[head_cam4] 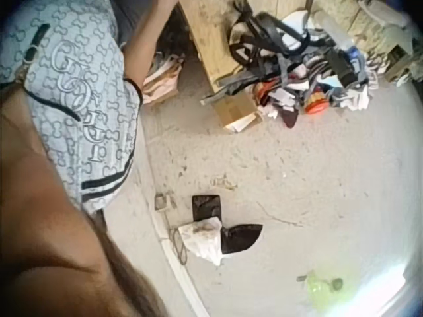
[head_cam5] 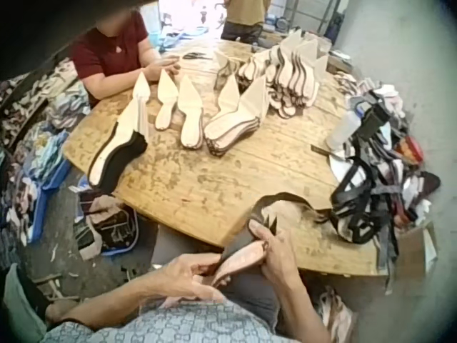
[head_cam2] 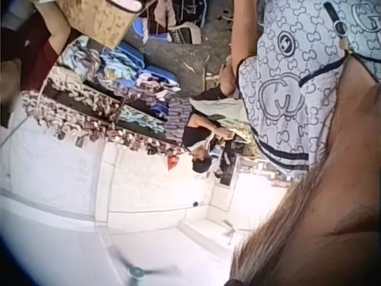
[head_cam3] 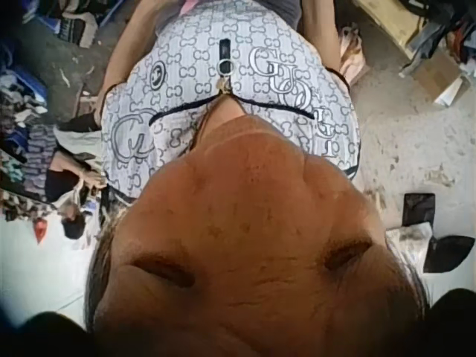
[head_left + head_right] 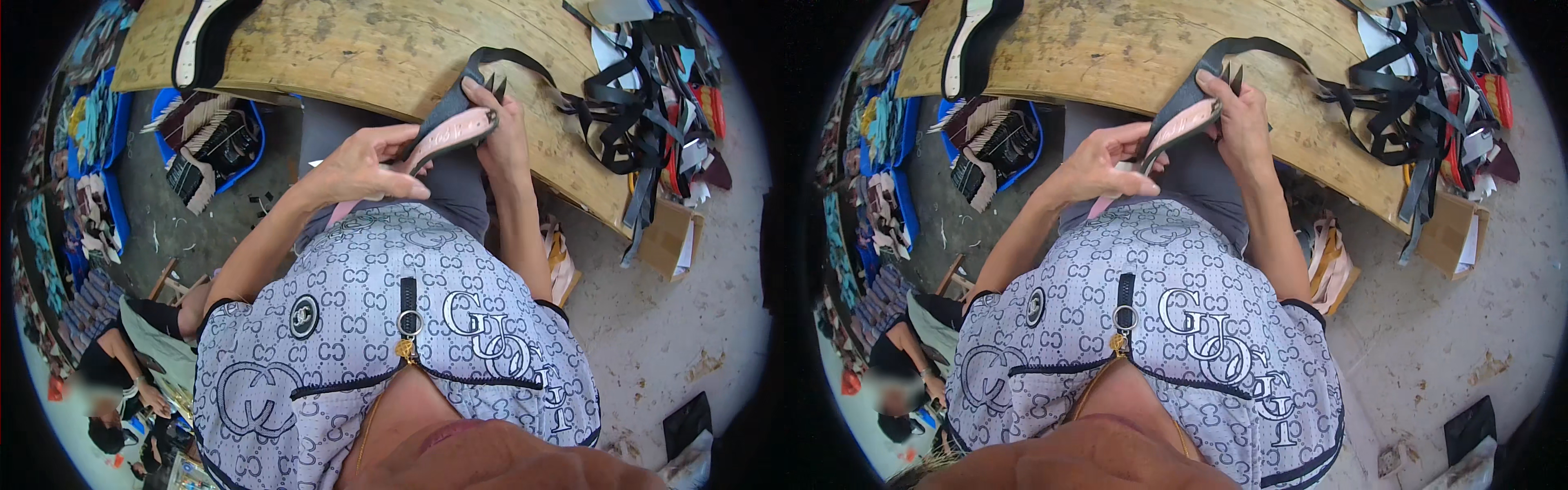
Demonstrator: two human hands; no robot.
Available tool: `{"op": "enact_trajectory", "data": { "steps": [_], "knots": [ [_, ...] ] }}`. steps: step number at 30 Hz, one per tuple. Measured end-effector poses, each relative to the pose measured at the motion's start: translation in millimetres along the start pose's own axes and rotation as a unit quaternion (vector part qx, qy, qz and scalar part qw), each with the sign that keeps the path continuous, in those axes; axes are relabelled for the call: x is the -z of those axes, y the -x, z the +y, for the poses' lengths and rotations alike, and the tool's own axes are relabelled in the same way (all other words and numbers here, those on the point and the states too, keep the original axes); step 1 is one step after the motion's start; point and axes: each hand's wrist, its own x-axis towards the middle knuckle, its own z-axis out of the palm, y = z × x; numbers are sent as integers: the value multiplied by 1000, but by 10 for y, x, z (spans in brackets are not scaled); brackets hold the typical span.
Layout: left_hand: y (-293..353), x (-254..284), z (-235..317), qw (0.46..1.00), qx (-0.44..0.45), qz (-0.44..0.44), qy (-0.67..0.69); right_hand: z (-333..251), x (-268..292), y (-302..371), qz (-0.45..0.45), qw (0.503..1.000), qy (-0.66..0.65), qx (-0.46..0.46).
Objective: The person constructs shoe soles by wrapping tape around the edges of sole components, trimming the tape with snippers, pressing parts together by hand, and handling shoe pieces on the workbench.
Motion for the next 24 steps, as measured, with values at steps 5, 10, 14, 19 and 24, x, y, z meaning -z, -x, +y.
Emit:
{"op": "enact_trajectory", "data": {
  "steps": [5, 10, 14, 19, 24],
  "knots": [
    [-1, -31, -103, 997, 57, -39, 36, 131, 164, 147, 102, 994, -48, 5],
    [7, -33, -226, 998, 66, -18, 12, -68, 94, 368, 75, 992, -76, -61],
    [-119, -115, -357, 908, -77, 134, -389, 31, -25, 470, 106, 989, -97, -28],
    [-120, -18, -346, 914, -120, 16, -388, 159, 112, 284, 71, 974, -209, 49],
    [-2, 109, -330, 899, -123, 42, -419, 203, 289, 232, 49, 966, -252, 5]
  ]
}}
